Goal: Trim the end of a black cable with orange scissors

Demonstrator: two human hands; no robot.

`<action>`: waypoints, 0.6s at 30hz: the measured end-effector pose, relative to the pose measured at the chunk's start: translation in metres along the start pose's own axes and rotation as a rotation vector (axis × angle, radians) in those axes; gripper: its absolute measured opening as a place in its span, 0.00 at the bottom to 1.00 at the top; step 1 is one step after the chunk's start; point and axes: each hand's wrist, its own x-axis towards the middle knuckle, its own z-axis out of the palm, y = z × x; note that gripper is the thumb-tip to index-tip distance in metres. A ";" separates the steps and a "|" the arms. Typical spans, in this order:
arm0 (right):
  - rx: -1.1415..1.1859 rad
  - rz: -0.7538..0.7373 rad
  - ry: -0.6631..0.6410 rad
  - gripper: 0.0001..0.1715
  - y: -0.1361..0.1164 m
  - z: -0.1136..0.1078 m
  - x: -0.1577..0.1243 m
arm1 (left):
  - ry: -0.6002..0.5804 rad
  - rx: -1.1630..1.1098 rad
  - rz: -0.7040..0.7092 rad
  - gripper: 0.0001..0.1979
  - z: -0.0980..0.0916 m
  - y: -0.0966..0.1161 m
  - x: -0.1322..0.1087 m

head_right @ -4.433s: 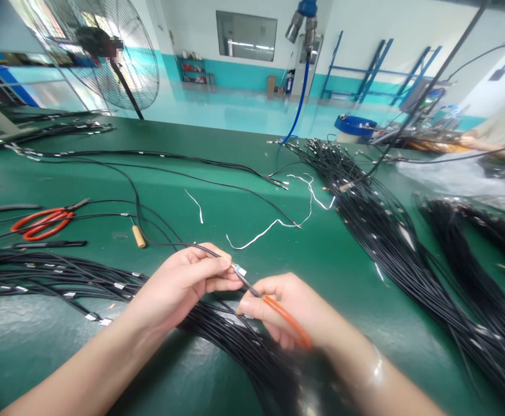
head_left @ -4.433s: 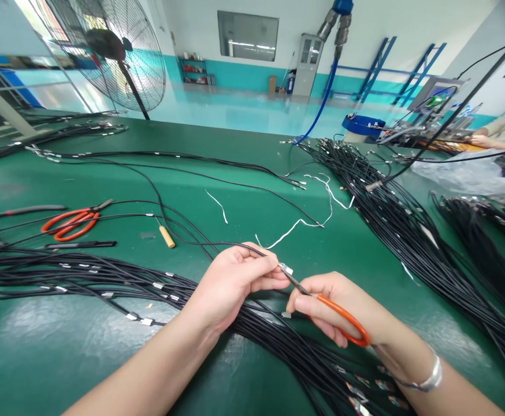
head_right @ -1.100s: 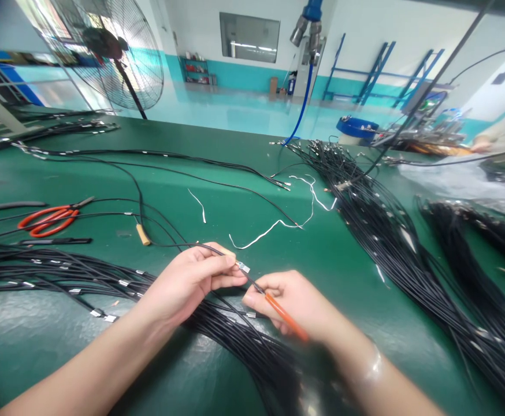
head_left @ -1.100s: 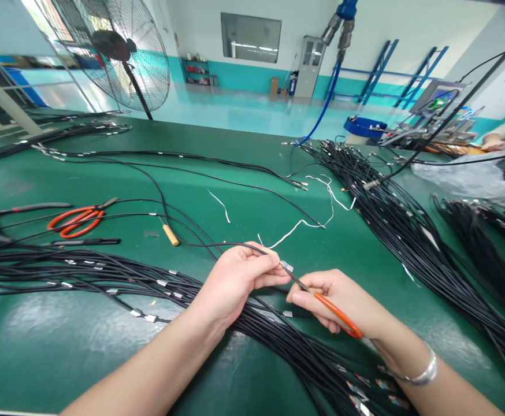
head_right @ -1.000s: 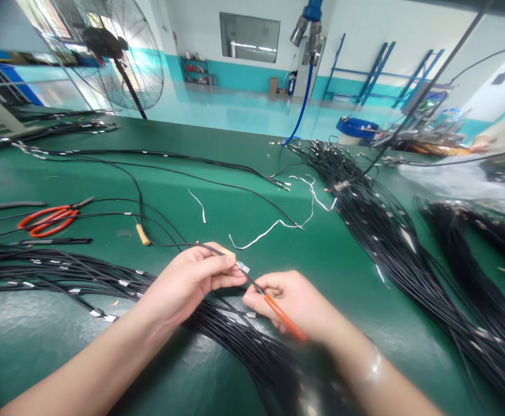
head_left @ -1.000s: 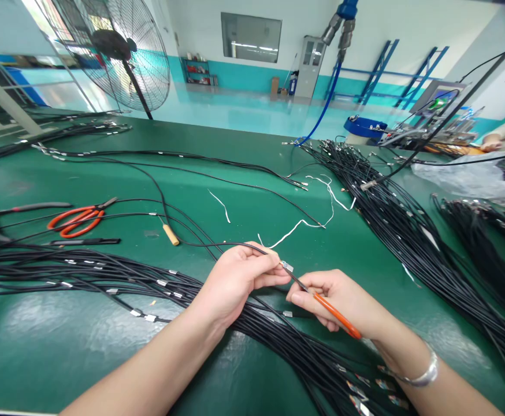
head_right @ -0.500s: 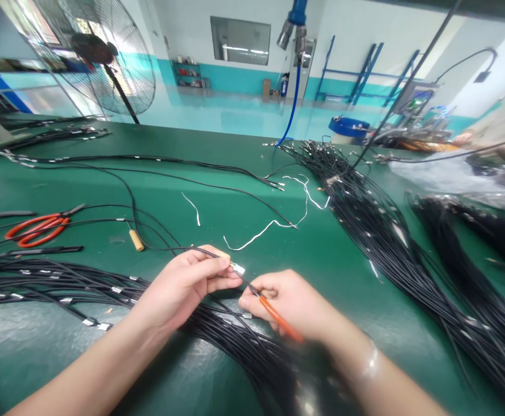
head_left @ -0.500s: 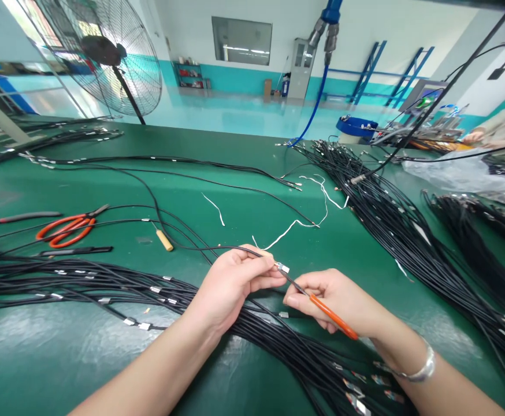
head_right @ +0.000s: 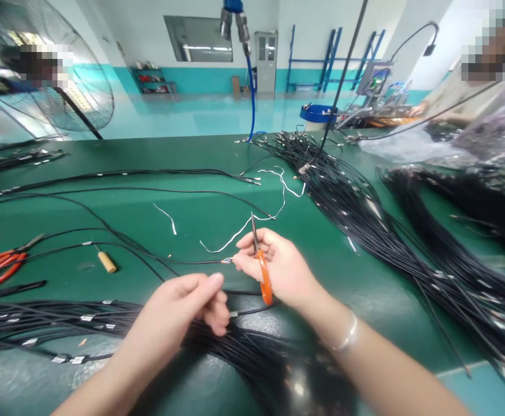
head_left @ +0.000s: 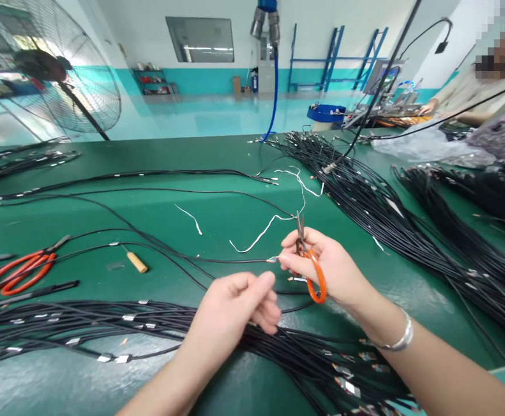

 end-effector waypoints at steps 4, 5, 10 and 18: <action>-0.027 -0.014 -0.032 0.13 -0.001 0.000 -0.003 | 0.317 0.495 0.571 0.03 0.002 0.008 -0.013; -0.017 -0.011 -0.047 0.13 -0.001 0.000 -0.004 | 0.357 0.556 0.659 0.07 0.001 0.009 -0.012; 0.051 0.023 -0.085 0.13 -0.004 0.003 -0.008 | 0.208 0.539 0.503 0.04 -0.004 0.002 0.004; 0.161 0.081 -0.124 0.12 -0.004 0.002 -0.008 | 0.020 0.141 0.329 0.04 -0.010 -0.005 0.007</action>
